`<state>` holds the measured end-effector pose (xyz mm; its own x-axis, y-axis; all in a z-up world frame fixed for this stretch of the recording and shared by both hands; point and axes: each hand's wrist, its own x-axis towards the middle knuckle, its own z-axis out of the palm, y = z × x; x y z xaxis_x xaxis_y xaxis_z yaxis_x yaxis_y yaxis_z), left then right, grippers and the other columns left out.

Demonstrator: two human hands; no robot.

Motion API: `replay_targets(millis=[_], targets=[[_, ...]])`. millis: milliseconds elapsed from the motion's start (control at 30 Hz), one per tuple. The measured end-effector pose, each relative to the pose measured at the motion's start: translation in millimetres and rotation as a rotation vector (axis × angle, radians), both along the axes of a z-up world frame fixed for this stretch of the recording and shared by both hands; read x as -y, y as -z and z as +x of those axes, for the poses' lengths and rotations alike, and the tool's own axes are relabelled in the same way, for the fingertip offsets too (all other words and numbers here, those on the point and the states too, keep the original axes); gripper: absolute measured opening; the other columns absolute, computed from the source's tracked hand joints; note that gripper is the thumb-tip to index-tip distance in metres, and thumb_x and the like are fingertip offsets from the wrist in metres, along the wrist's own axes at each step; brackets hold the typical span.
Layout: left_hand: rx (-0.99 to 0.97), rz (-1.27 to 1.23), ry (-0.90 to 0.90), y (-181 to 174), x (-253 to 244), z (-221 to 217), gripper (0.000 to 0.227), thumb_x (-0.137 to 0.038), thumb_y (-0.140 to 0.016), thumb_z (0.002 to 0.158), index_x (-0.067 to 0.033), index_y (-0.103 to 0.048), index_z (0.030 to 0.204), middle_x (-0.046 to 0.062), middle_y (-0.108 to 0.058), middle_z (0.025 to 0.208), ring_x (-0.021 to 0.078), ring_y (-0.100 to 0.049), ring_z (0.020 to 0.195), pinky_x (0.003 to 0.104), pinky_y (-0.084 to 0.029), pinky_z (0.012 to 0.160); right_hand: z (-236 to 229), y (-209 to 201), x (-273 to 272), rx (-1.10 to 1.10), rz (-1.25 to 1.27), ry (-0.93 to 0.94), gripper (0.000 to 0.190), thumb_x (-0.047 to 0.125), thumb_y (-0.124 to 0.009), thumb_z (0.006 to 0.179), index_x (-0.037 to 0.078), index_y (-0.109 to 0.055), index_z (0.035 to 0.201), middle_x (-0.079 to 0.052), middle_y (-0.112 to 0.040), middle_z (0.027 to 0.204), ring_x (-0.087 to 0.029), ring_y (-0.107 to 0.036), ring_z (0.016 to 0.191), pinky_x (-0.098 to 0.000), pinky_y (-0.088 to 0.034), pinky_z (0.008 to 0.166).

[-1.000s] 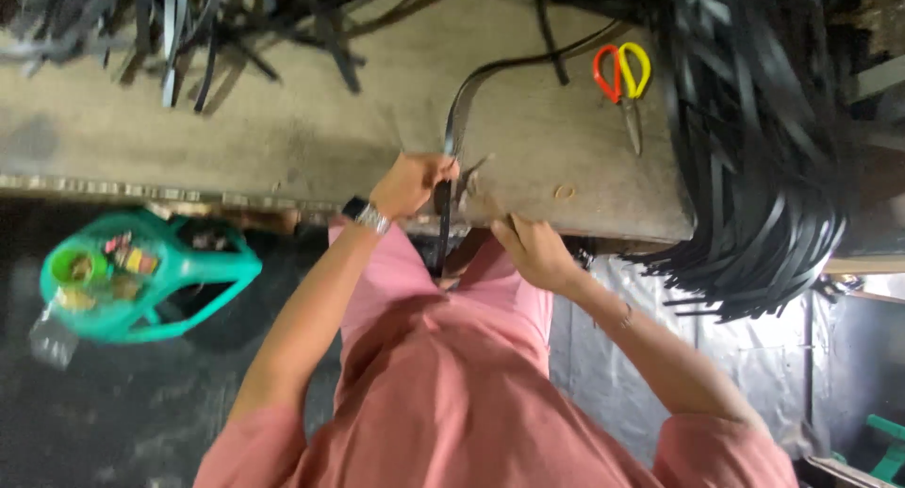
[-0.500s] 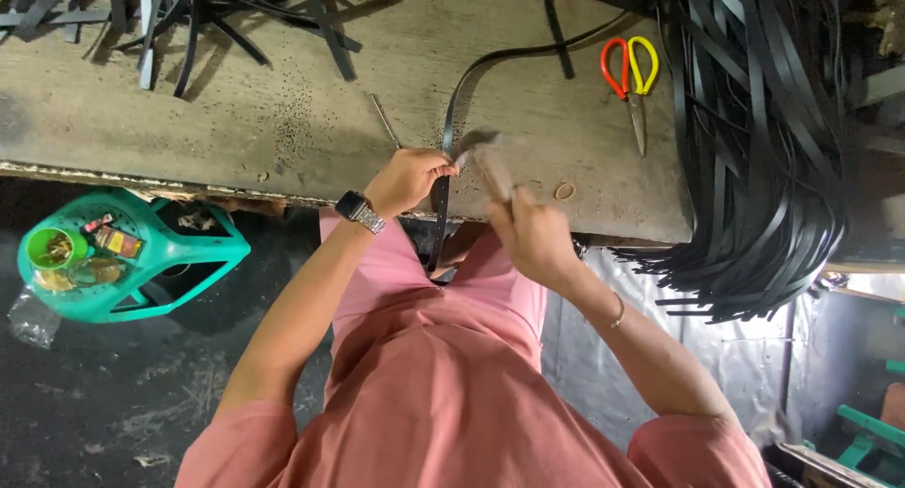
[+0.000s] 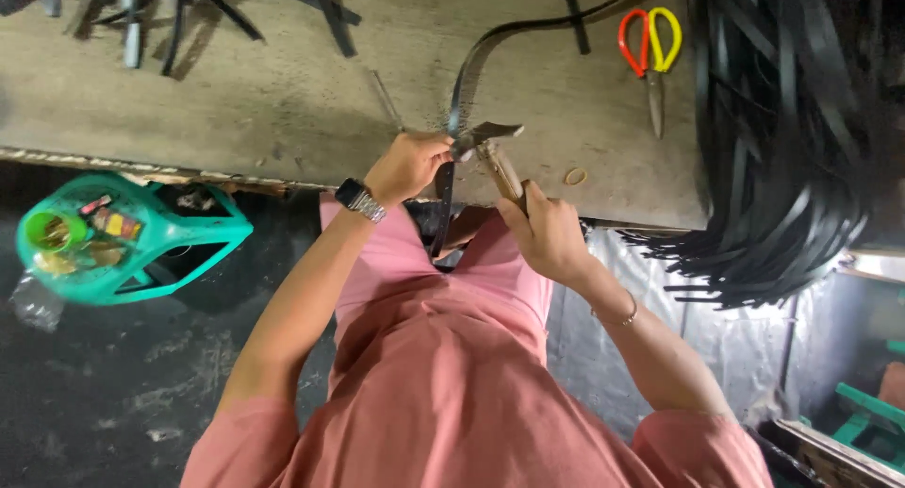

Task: Hammering a long leather strip on a workbench to flatten or finish it as part of a leatherworking process.

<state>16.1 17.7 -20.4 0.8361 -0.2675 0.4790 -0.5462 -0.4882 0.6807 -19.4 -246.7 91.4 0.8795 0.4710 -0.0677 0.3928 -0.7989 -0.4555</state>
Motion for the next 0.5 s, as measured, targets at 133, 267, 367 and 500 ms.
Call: replay_targets(millis=[133,267,367,500], targets=[[-0.133,-0.129,0.053,-18.7,3.2,-6.7,0.029,-0.011,-0.067,0.103,0.0016,-0.068,0.078,0.01,-0.079,0.092,0.0176,-0.07,0.066,0.025,-0.058,0.067,20.0,10.2,22.8,0.023,-0.095,0.147,0.046,0.057,-0.048,0.105,0.012,-0.05,0.097,-0.02,-0.064,0.064,-0.049,-0.069,0.069,-0.057,-0.051,0.064],[-0.104,-0.201,0.028,-58.2,3.3,-12.8,0.017,-0.009,-0.068,0.103,0.0013,-0.072,0.09,0.016,-0.077,0.089,0.0335,-0.076,0.082,0.035,-0.06,0.07,58.7,25.1,40.6,0.242,-0.25,0.371,0.038,0.052,-0.047,0.109,0.014,-0.047,0.109,-0.019,-0.07,0.075,-0.046,-0.072,0.07,-0.0552,-0.052,0.069],[-0.107,-0.223,0.038,-69.3,1.0,-14.7,0.017,-0.008,-0.065,0.105,0.0011,-0.073,0.093,0.015,-0.078,0.092,0.0314,-0.076,0.085,0.034,-0.061,0.075,66.8,24.6,34.4,0.514,-0.362,0.279,0.03,0.031,-0.06,0.1,0.009,-0.054,0.119,-0.016,-0.064,0.089,-0.038,-0.065,0.081,-0.0478,-0.048,0.076],[-0.108,-0.183,-0.017,-51.7,0.2,-12.4,0.011,-0.01,-0.073,0.1,-0.0039,-0.075,0.091,0.011,-0.079,0.093,0.0285,-0.077,0.086,0.033,-0.061,0.075,55.5,52.3,-3.0,0.62,-0.167,0.001,0.024,0.02,-0.072,0.092,0.011,-0.068,0.113,-0.011,-0.061,0.1,-0.033,-0.059,0.095,-0.0436,-0.042,0.085]])
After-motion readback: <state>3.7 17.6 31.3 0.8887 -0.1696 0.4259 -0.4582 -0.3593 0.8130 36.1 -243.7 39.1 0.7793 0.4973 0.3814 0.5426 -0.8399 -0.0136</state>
